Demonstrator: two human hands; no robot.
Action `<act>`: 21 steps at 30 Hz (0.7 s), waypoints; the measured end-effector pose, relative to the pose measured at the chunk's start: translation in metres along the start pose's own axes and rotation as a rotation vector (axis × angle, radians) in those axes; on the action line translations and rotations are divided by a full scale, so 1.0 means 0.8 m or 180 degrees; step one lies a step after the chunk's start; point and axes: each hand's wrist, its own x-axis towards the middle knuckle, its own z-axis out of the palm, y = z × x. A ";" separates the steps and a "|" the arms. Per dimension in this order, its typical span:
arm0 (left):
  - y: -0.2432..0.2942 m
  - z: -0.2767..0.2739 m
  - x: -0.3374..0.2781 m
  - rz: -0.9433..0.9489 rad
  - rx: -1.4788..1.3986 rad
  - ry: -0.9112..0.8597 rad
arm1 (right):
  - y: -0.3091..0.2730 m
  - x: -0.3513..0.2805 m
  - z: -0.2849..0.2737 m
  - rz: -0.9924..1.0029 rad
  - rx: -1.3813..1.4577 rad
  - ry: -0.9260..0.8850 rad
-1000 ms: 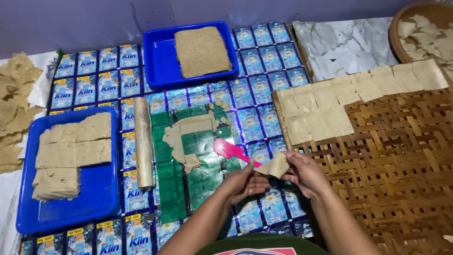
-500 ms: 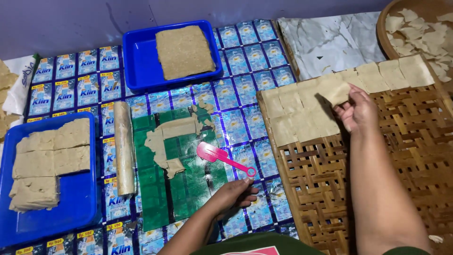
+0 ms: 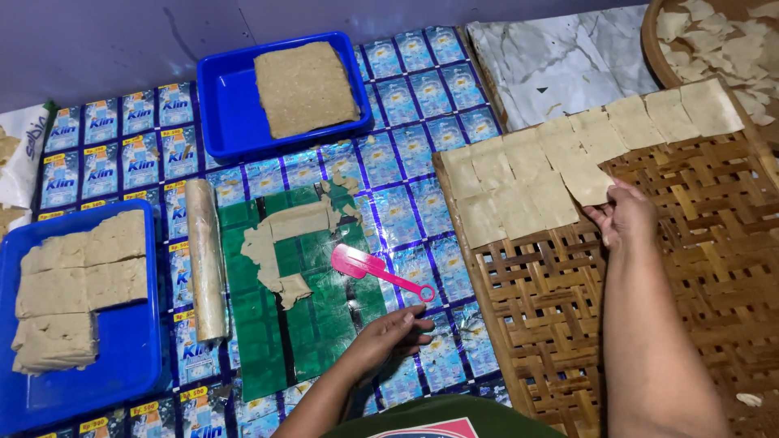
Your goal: Rolling out thin pieces of dough using a wooden pin and cutting them into squares with a plastic scraper.
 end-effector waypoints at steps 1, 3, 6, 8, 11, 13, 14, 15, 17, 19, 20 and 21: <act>0.003 0.002 -0.003 0.0003 0.0004 0.0001 | -0.002 -0.004 -0.002 -0.0002 0.0005 -0.0001; 0.009 0.006 -0.009 -0.0062 0.0104 0.0077 | -0.006 -0.014 -0.004 0.0005 -0.0230 0.0041; 0.007 0.004 -0.014 -0.0010 -0.0009 0.0095 | 0.005 -0.002 -0.012 -0.0104 -0.0188 -0.0034; 0.000 0.001 -0.013 -0.0026 0.0005 0.0099 | 0.008 -0.003 -0.014 -0.0133 -0.0222 -0.0058; 0.005 0.004 -0.017 -0.0092 0.0082 0.0135 | 0.001 -0.017 -0.013 -0.0118 -0.0380 -0.0052; 0.008 0.005 -0.020 -0.0143 0.0136 0.0172 | -0.005 -0.030 -0.012 -0.0072 -0.0513 -0.0028; 0.007 0.004 -0.020 -0.0076 0.0101 0.0139 | -0.007 -0.036 -0.013 -0.0107 -0.0630 -0.0068; 0.006 0.003 -0.019 -0.0003 0.0067 0.0106 | -0.010 -0.040 -0.013 -0.0147 -0.0746 -0.0109; 0.001 -0.006 -0.017 0.0087 0.0151 0.0049 | -0.013 -0.042 -0.012 -0.0116 -0.0879 -0.0083; 0.000 -0.011 -0.018 0.0173 0.0233 -0.0006 | -0.019 -0.046 -0.009 -0.0081 -0.1014 -0.0057; 0.001 -0.013 -0.020 0.0297 0.0354 0.0063 | -0.023 -0.049 -0.005 -0.0110 -0.1195 -0.0025; 0.002 -0.014 -0.021 0.0423 0.0476 0.0128 | -0.028 -0.052 -0.003 -0.0142 -0.1374 0.0011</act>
